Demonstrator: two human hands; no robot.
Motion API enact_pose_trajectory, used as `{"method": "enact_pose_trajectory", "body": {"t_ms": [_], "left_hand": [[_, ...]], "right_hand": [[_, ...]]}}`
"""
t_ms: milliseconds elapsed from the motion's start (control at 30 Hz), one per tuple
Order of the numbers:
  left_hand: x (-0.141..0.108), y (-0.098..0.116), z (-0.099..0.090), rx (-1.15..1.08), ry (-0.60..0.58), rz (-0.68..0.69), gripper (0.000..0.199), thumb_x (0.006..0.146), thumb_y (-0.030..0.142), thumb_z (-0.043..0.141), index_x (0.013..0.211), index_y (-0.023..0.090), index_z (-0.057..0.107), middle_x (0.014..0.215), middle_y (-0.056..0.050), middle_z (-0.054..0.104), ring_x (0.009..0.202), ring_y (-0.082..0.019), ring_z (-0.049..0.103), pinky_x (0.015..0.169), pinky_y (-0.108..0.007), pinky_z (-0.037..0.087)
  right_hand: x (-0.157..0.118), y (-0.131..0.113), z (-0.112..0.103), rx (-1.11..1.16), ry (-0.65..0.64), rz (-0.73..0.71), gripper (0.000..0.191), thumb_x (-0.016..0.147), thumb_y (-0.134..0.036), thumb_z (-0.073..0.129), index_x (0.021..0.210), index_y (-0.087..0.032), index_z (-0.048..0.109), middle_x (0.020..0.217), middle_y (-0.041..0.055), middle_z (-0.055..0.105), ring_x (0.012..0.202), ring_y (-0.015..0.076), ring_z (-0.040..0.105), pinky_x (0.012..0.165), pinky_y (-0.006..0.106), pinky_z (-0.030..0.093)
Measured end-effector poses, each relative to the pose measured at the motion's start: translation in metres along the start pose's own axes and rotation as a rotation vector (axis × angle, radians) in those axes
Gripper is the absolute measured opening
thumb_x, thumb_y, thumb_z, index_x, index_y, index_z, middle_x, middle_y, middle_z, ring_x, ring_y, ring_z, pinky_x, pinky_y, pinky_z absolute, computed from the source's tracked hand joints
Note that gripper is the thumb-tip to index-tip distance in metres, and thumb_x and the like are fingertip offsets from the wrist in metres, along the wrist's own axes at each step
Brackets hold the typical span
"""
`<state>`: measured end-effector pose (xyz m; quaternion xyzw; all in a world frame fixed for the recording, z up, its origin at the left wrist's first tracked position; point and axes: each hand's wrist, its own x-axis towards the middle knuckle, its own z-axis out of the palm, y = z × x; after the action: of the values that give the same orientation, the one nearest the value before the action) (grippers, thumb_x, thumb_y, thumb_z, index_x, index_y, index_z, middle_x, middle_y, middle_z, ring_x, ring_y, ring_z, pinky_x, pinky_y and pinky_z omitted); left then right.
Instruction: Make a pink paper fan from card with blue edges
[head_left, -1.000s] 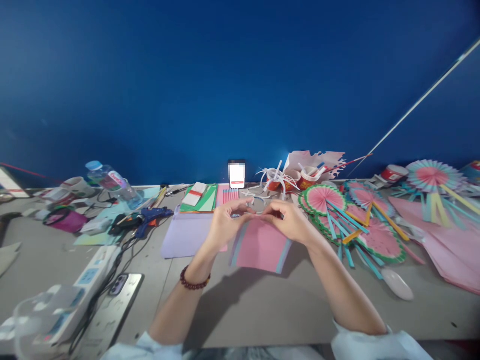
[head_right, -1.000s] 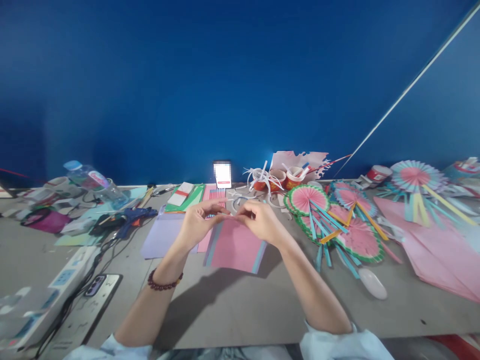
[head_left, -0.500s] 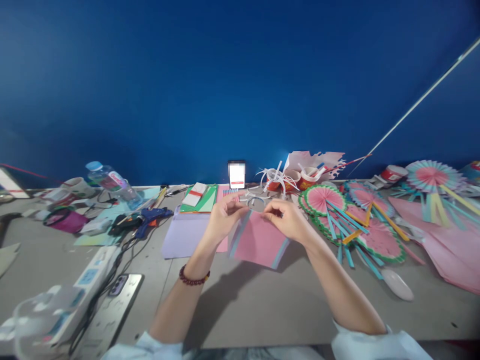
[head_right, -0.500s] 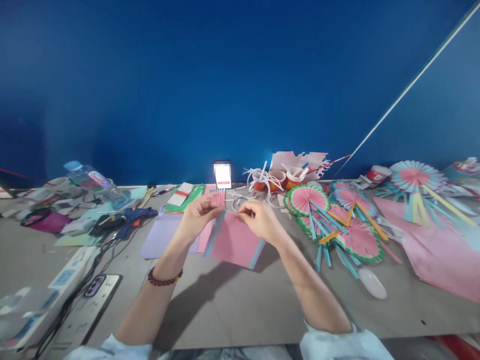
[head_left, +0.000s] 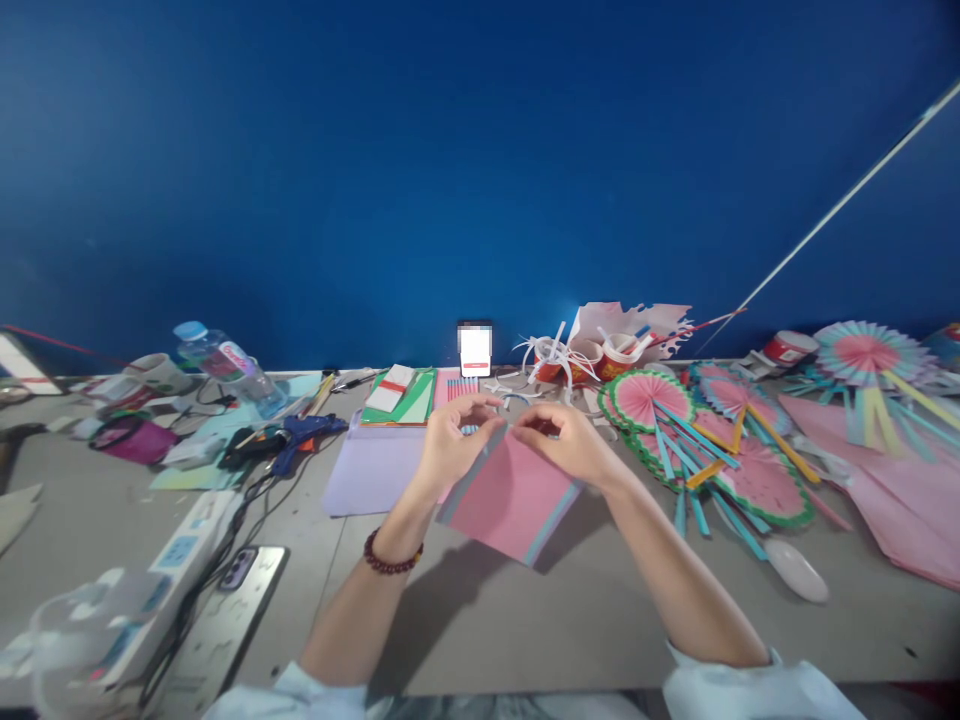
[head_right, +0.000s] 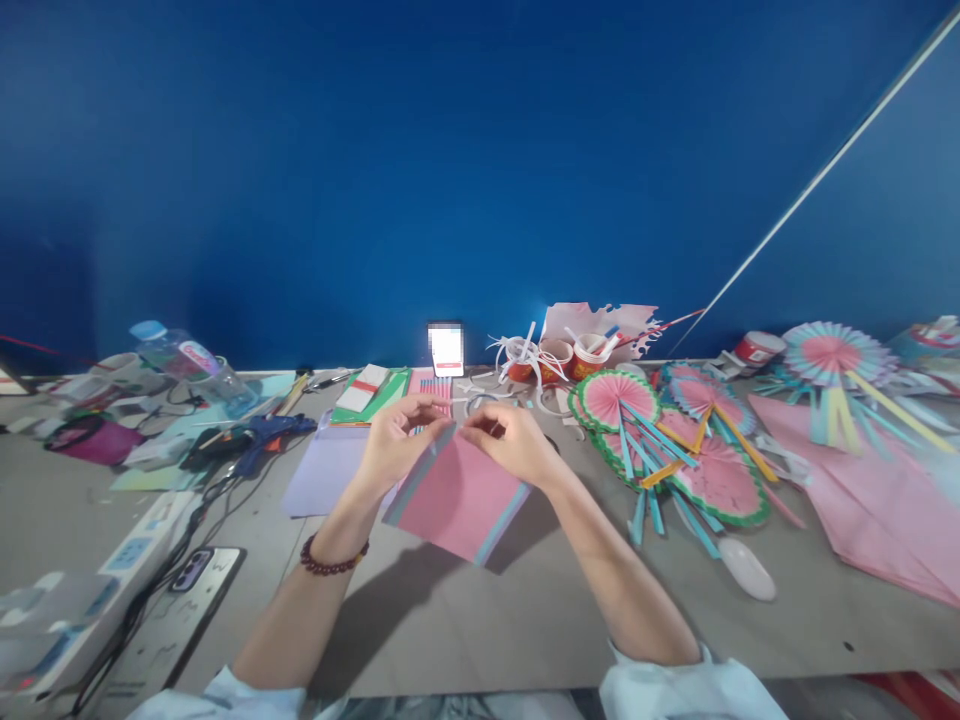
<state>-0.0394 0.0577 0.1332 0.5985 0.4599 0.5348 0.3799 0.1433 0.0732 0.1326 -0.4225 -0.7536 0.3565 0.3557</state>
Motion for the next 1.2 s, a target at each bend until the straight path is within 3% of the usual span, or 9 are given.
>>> {"method": "enact_pose_trajectory", "body": {"t_ms": [200,367,533,700,900,1200], "left_hand": [[0.002,-0.005,0.0,-0.138,-0.115,-0.137,0.055,0.066,0.031,0.077,0.118,0.017,0.064,0.076,-0.003,0.07,0.07,-0.015,0.064,0.07,-0.027,0.052],[0.004,-0.01,-0.001,-0.106,-0.189,-0.195,0.026,0.064,0.037,0.079,0.076,0.014,0.074,0.075,-0.005,0.071,0.069,-0.015,0.063,0.064,-0.024,0.049],[0.007,-0.012,-0.009,-0.052,-0.086,-0.22,0.023,0.065,0.038,0.077,0.071,0.016,0.074,0.07,-0.005,0.072,0.066,-0.016,0.062,0.061,-0.024,0.047],[0.013,-0.016,-0.021,-0.061,0.0,-0.257,0.03,0.061,0.044,0.079,0.069,0.016,0.074,0.068,-0.004,0.071,0.062,-0.015,0.06,0.055,-0.024,0.045],[0.019,-0.026,-0.031,-0.133,0.086,-0.267,0.03,0.056,0.043,0.082,0.067,0.017,0.074,0.068,-0.004,0.071,0.065,-0.015,0.061,0.061,-0.025,0.046],[0.023,-0.035,-0.032,-0.167,0.112,-0.299,0.027,0.057,0.04,0.082,0.069,0.018,0.075,0.07,-0.003,0.071,0.067,-0.014,0.062,0.064,-0.024,0.047]], "right_hand": [[-0.001,0.002,0.0,-0.014,0.028,-0.026,0.018,0.082,-0.034,0.062,0.073,-0.019,0.065,0.07,0.0007,0.066,0.065,0.0137,0.057,0.062,0.025,0.044],[-0.001,0.002,0.001,-0.033,0.028,-0.04,0.019,0.083,-0.033,0.059,0.075,-0.019,0.068,0.074,0.003,0.068,0.069,0.0157,0.06,0.066,0.027,0.046],[0.0,0.008,-0.015,0.012,-0.154,0.088,0.031,0.086,-0.043,0.053,0.092,-0.019,0.072,0.092,0.0061,0.073,0.086,0.0213,0.066,0.076,0.031,0.05],[0.0,0.015,-0.039,0.06,-0.245,0.167,0.042,0.088,-0.051,0.048,0.103,-0.019,0.071,0.104,0.0081,0.071,0.1,0.0238,0.064,0.088,0.036,0.048],[0.0,0.02,-0.045,0.014,-0.263,0.178,0.038,0.074,-0.045,0.068,0.102,-0.019,0.07,0.097,0.0062,0.072,0.083,0.0199,0.066,0.074,0.031,0.051],[0.007,0.036,-0.037,-0.018,-0.158,0.196,0.024,0.077,-0.035,0.063,0.092,-0.018,0.072,0.087,0.004,0.074,0.079,0.0184,0.066,0.075,0.029,0.051]]}}
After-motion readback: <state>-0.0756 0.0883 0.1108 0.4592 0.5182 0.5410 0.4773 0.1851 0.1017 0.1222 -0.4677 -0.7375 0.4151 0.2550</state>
